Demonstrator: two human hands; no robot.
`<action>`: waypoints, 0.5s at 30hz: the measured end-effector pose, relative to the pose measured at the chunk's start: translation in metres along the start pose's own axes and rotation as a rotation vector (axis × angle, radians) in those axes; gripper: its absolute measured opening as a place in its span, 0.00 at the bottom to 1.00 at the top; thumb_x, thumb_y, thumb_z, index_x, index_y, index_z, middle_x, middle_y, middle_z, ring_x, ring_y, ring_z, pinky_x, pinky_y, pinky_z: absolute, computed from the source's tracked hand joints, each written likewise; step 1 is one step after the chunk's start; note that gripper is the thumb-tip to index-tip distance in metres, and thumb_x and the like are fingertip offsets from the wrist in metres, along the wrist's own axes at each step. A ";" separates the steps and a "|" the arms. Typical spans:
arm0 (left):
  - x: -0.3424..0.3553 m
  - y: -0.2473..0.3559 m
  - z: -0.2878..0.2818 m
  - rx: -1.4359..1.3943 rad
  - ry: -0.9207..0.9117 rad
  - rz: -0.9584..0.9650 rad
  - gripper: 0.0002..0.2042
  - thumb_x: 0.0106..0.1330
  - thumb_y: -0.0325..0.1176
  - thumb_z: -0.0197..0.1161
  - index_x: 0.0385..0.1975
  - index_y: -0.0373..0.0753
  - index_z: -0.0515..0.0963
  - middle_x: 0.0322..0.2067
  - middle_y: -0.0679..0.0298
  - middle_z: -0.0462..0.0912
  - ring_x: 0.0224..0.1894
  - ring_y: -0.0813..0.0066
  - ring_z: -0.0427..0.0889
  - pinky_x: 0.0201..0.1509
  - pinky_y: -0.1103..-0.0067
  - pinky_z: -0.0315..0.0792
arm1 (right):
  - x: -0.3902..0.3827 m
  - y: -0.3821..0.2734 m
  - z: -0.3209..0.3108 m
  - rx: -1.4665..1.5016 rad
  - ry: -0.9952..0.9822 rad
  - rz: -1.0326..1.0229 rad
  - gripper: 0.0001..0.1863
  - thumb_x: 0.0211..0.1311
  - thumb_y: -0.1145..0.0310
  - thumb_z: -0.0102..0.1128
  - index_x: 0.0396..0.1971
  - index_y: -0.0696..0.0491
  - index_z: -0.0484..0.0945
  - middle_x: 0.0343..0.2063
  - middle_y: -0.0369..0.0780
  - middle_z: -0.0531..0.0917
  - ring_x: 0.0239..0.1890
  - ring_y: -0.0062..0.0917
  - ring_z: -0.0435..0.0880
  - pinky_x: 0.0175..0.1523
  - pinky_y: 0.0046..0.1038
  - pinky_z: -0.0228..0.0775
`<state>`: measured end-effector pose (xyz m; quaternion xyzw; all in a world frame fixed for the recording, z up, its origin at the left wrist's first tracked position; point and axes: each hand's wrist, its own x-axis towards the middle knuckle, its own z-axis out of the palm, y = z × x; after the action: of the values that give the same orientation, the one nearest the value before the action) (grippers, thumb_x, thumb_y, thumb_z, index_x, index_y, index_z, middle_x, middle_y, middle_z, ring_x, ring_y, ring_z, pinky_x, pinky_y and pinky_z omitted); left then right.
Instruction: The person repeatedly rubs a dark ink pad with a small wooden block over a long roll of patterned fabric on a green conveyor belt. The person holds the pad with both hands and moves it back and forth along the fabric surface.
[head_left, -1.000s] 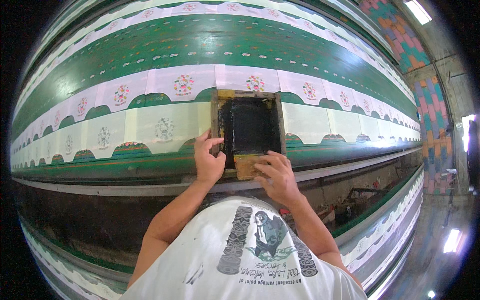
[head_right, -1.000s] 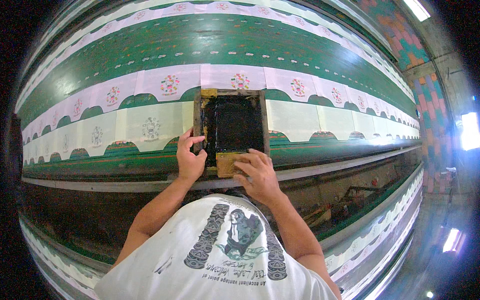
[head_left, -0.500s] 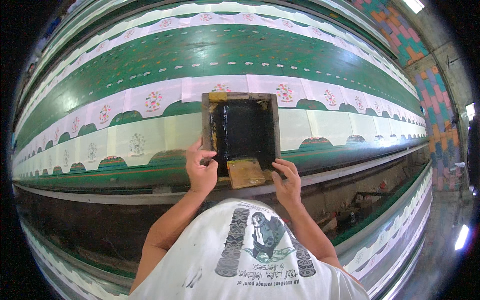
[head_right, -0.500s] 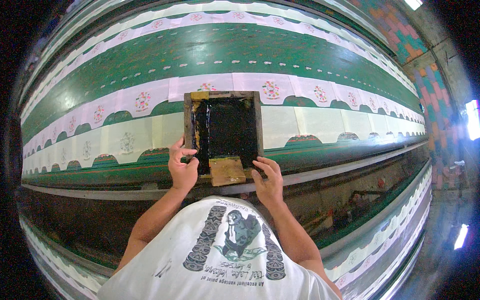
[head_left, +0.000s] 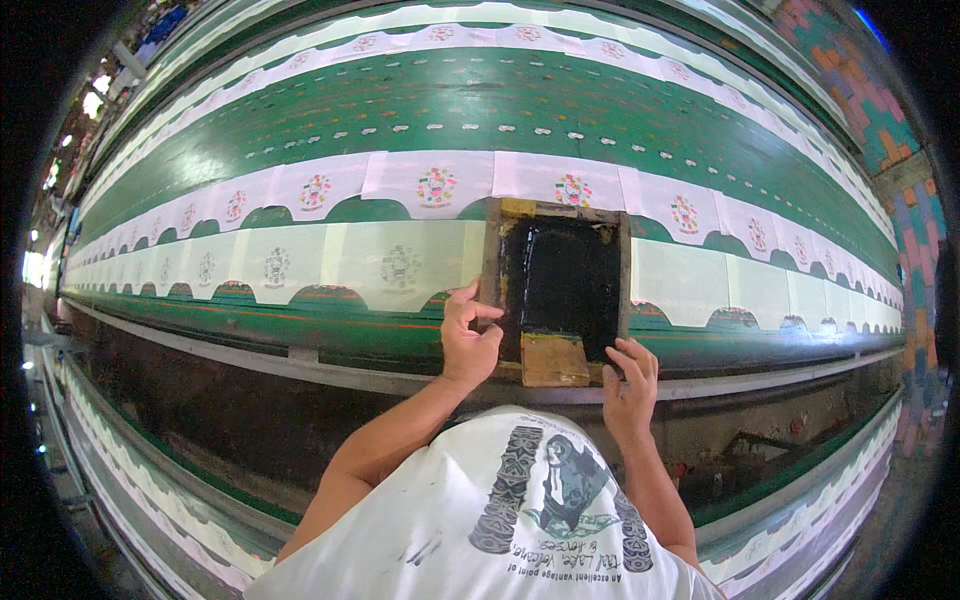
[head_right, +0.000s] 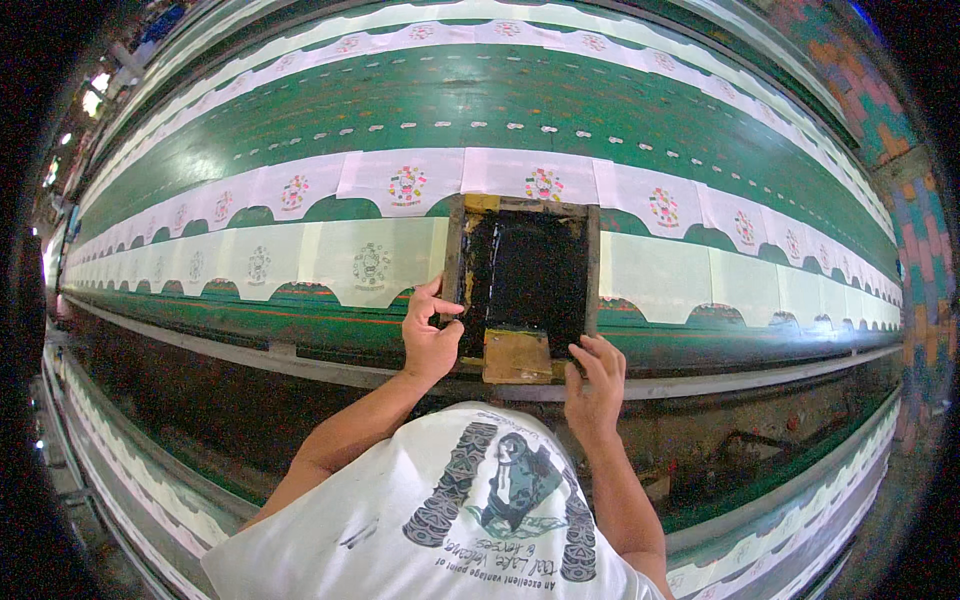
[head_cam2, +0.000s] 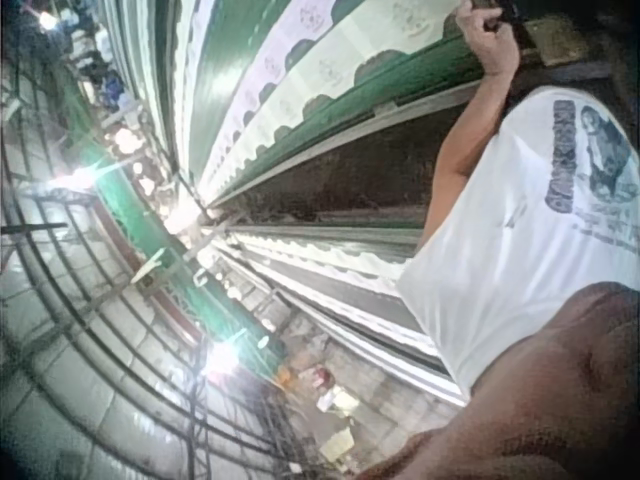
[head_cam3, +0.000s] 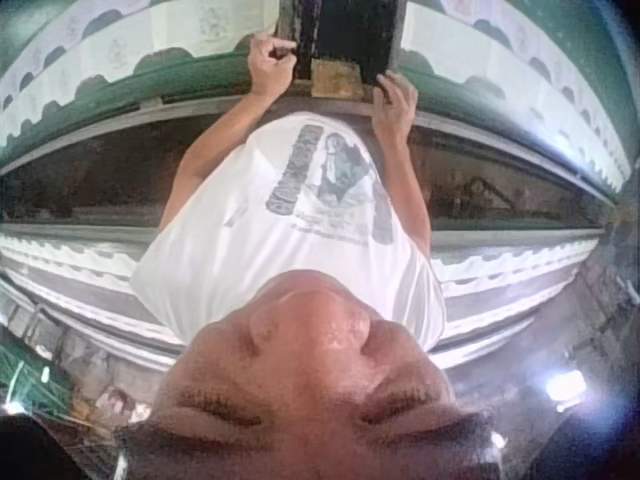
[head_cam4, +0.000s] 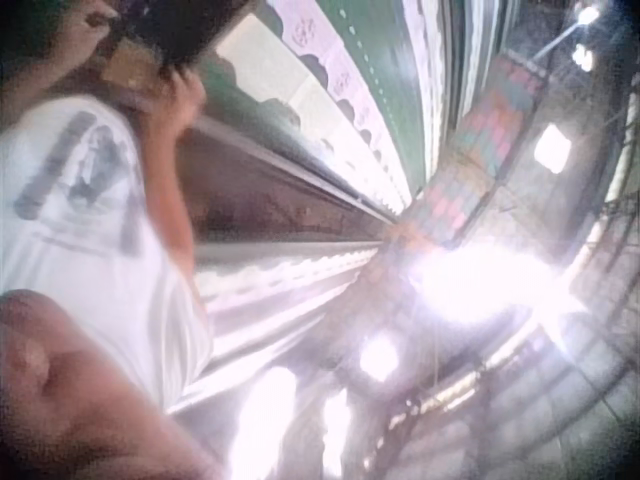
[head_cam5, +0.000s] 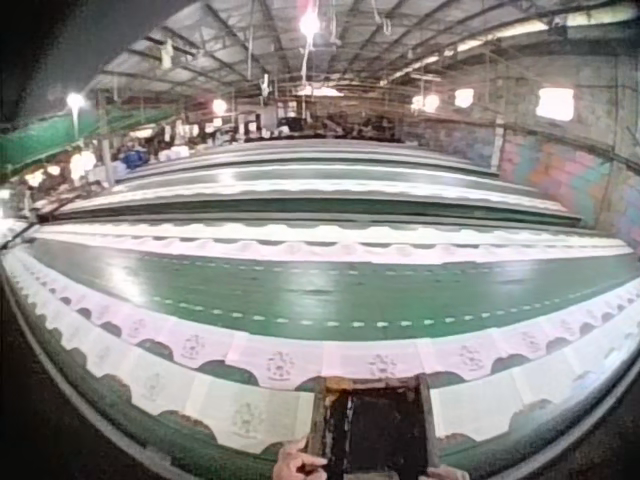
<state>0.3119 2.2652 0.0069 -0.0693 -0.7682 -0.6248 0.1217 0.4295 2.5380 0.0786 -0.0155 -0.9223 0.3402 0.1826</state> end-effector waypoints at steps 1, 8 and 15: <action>0.000 0.001 0.001 0.002 -0.007 -0.006 0.13 0.54 0.16 0.70 0.37 0.38 0.88 0.71 0.41 0.79 0.75 0.47 0.76 0.81 0.60 0.66 | 0.004 -0.003 -0.002 -0.029 -0.018 -0.076 0.21 0.63 0.79 0.75 0.56 0.52 0.89 0.61 0.46 0.87 0.68 0.49 0.83 0.72 0.50 0.75; 0.000 0.004 0.003 0.038 0.002 -0.066 0.13 0.54 0.16 0.69 0.38 0.38 0.87 0.71 0.41 0.80 0.74 0.46 0.78 0.80 0.59 0.67 | 0.028 -0.042 0.009 -0.054 -0.295 -0.434 0.23 0.58 0.74 0.77 0.56 0.51 0.89 0.60 0.44 0.86 0.66 0.47 0.84 0.68 0.51 0.77; 0.004 -0.004 0.007 0.037 -0.001 -0.053 0.14 0.53 0.19 0.71 0.40 0.39 0.88 0.69 0.39 0.82 0.72 0.45 0.79 0.79 0.61 0.69 | 0.080 -0.062 -0.011 -0.220 -0.621 -0.430 0.24 0.56 0.78 0.68 0.56 0.54 0.88 0.53 0.44 0.88 0.58 0.44 0.88 0.62 0.45 0.80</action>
<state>0.3066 2.2712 0.0031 -0.0469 -0.7812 -0.6135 0.1057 0.3646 2.5091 0.1517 0.2623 -0.9469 0.1816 -0.0407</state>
